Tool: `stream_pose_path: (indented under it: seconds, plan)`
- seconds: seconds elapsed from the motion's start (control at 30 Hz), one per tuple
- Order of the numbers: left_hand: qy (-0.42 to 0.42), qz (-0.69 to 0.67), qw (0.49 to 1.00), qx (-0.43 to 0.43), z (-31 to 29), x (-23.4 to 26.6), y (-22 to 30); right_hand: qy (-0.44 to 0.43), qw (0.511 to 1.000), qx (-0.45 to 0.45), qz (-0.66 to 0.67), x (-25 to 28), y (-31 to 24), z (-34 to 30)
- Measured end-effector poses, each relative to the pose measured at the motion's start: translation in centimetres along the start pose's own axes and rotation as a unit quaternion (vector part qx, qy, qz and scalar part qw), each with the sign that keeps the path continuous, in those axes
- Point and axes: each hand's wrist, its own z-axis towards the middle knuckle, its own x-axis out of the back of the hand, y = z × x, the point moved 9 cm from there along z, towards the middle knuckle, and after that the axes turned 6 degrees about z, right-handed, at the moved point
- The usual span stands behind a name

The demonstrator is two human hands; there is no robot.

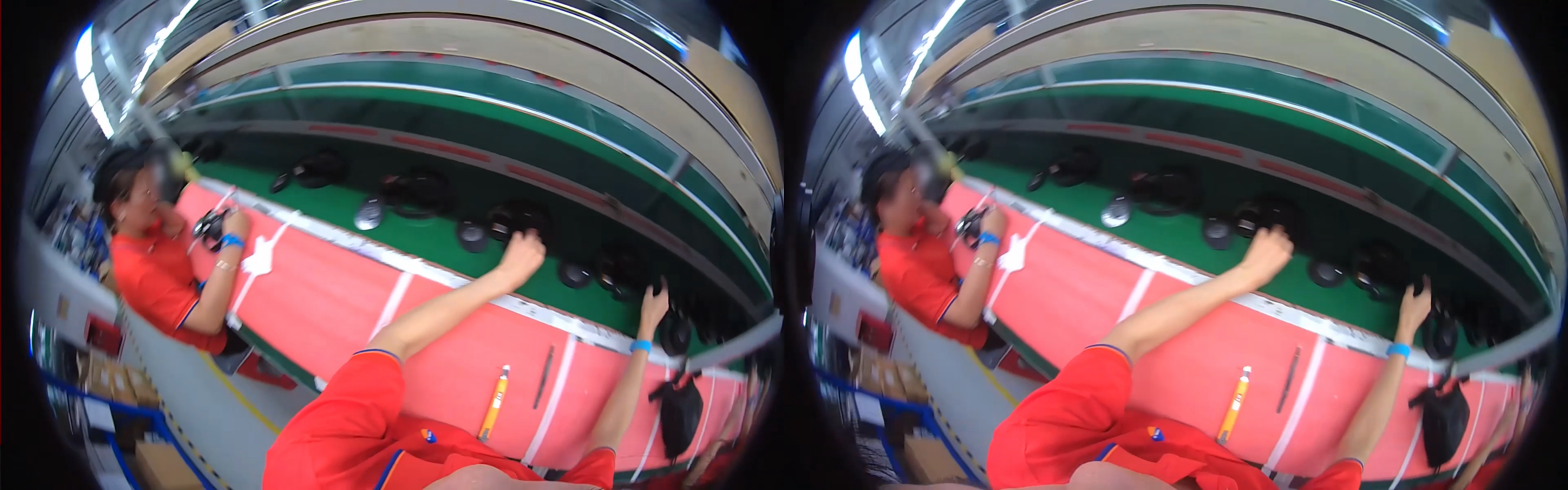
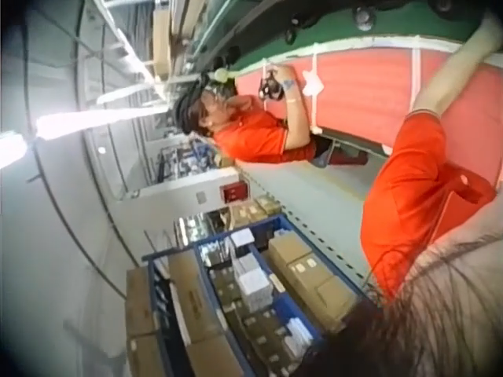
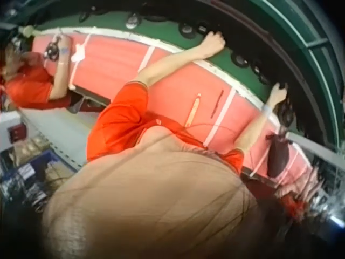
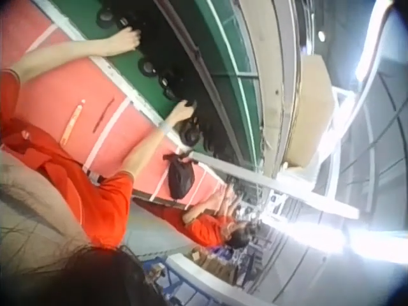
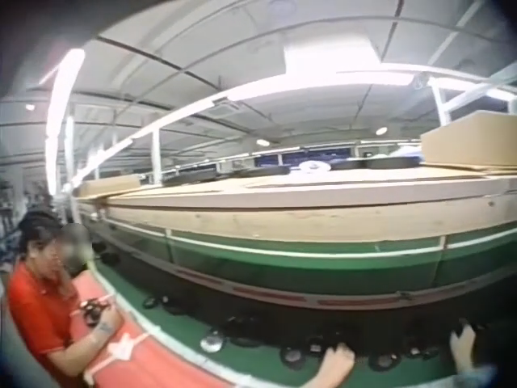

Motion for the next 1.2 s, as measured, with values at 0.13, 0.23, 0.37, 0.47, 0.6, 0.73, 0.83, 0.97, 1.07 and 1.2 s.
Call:
stream_pose_path:
  seconds: [0.13, 0.23, 0.37, 0.47, 0.6, 0.73, 0.83, 0.97, 1.07, 1.2]
  plan:
    - [-0.029, 0.039, 0.999, 0.024, -1.3, 0.7, -3.3, -0.128, 0.987, -0.002, -0.102, -6.2, 0.5, 0.1]
    - [-0.116, 0.016, 0.986, 0.121, -3.2, -0.2, -8.3, -0.113, 0.983, -0.093, -0.109, -6.7, 1.2, 0.4]
    - [-0.005, -0.068, 0.979, 0.190, -2.5, 4.5, -8.5, -0.219, 0.913, -0.323, 0.120, -7.1, -2.7, -2.3]
    - [0.076, -0.314, 0.921, 0.219, -1.5, 6.5, -6.7, -0.194, 0.670, -0.351, 0.625, -9.5, -4.1, -2.5]
    - [0.077, -0.392, 0.888, 0.228, -2.1, 3.9, -5.0, -0.204, 0.797, -0.217, 0.525, -3.3, -18.0, -3.6]
    - [0.121, -0.475, 0.843, 0.220, -1.9, 5.3, -4.9, -0.229, 0.766, -0.175, 0.575, 0.0, -22.0, -3.6]
    - [0.095, -0.574, 0.791, 0.189, 0.1, 7.0, -4.0, -0.197, 0.717, -0.219, 0.631, 3.4, -21.1, -3.4]
    - [0.077, -0.711, 0.679, 0.166, 0.0, 9.6, -3.3, -0.099, 0.636, -0.332, 0.690, 4.3, -18.3, -3.5]
    - [0.042, -0.776, 0.607, 0.167, -0.6, 11.8, -2.9, -0.063, 0.655, -0.291, 0.694, 6.4, -20.3, -3.5]
    - [0.121, -0.755, 0.624, 0.160, -1.0, 14.8, -2.8, -0.006, 0.695, -0.290, 0.658, 8.1, -21.2, -3.8]
